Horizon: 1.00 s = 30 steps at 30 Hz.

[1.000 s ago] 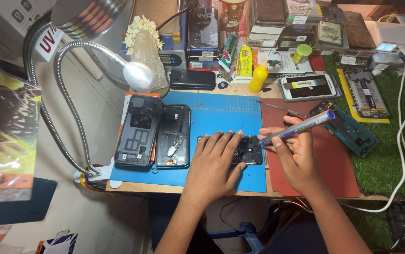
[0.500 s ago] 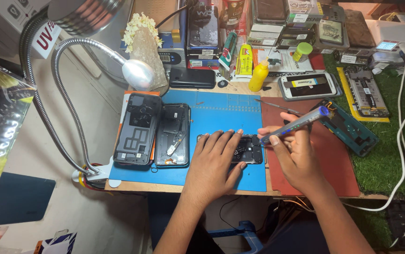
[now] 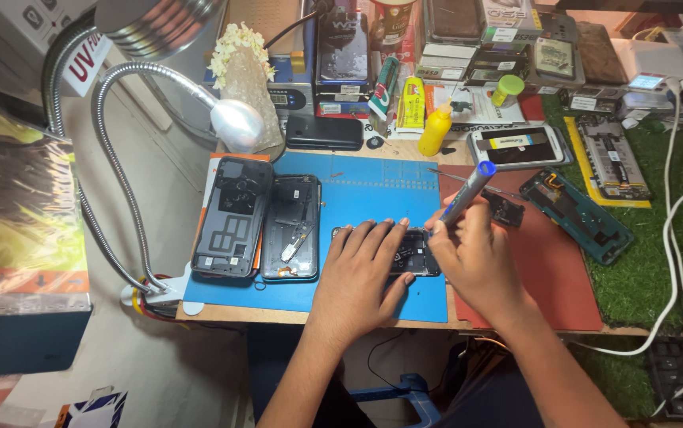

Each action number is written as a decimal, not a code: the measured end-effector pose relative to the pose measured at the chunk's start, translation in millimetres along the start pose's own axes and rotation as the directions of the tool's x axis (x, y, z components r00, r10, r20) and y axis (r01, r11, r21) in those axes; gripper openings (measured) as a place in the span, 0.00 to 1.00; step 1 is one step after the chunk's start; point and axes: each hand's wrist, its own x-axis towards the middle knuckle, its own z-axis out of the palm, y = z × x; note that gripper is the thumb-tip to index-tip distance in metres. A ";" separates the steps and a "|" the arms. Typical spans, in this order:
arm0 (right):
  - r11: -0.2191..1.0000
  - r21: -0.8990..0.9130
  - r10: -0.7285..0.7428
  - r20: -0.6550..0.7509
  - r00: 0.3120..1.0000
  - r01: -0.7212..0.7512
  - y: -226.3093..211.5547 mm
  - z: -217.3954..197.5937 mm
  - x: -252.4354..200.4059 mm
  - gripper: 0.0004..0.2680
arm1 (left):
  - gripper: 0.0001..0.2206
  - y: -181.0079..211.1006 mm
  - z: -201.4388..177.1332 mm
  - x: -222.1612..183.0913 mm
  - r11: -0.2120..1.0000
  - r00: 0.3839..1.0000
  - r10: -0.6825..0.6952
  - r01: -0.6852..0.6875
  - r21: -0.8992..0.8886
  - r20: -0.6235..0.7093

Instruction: The person works on a disassembled smartphone placed on a blue mat. They use a precision screwdriver to unscrew components from the phone's internal frame. The workspace is cluttered with other phone parts and tools.

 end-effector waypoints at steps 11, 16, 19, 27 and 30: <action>0.997 -0.083 -0.014 -0.167 0.986 0.000 -18.5 22.2 -2.1 0.10 | 0.33 2.2 -4.1 4.6 0.999 0.999 0.032 -0.032 0.000 -0.020; 0.995 -0.090 -0.055 -0.183 0.982 0.039 -16.5 32.4 -3.9 0.07 | 0.33 -0.5 -0.1 4.6 0.999 1.000 0.027 -0.028 0.025 0.007; 0.999 0.022 0.043 -0.149 0.988 -0.040 -18.3 36.6 -4.6 0.09 | 0.33 -1.2 1.3 3.4 0.999 1.000 0.014 -0.015 0.046 0.015; 0.995 0.085 -0.047 -0.058 0.997 0.052 -4.6 16.1 -2.2 0.03 | 0.32 -0.1 1.4 3.3 1.000 1.000 0.022 -0.021 0.014 -0.013; 0.990 0.140 -0.028 -0.006 1.000 0.029 6.4 7.1 -1.2 0.01 | 0.32 0.5 -0.9 2.3 1.000 0.999 0.029 -0.028 0.013 -0.029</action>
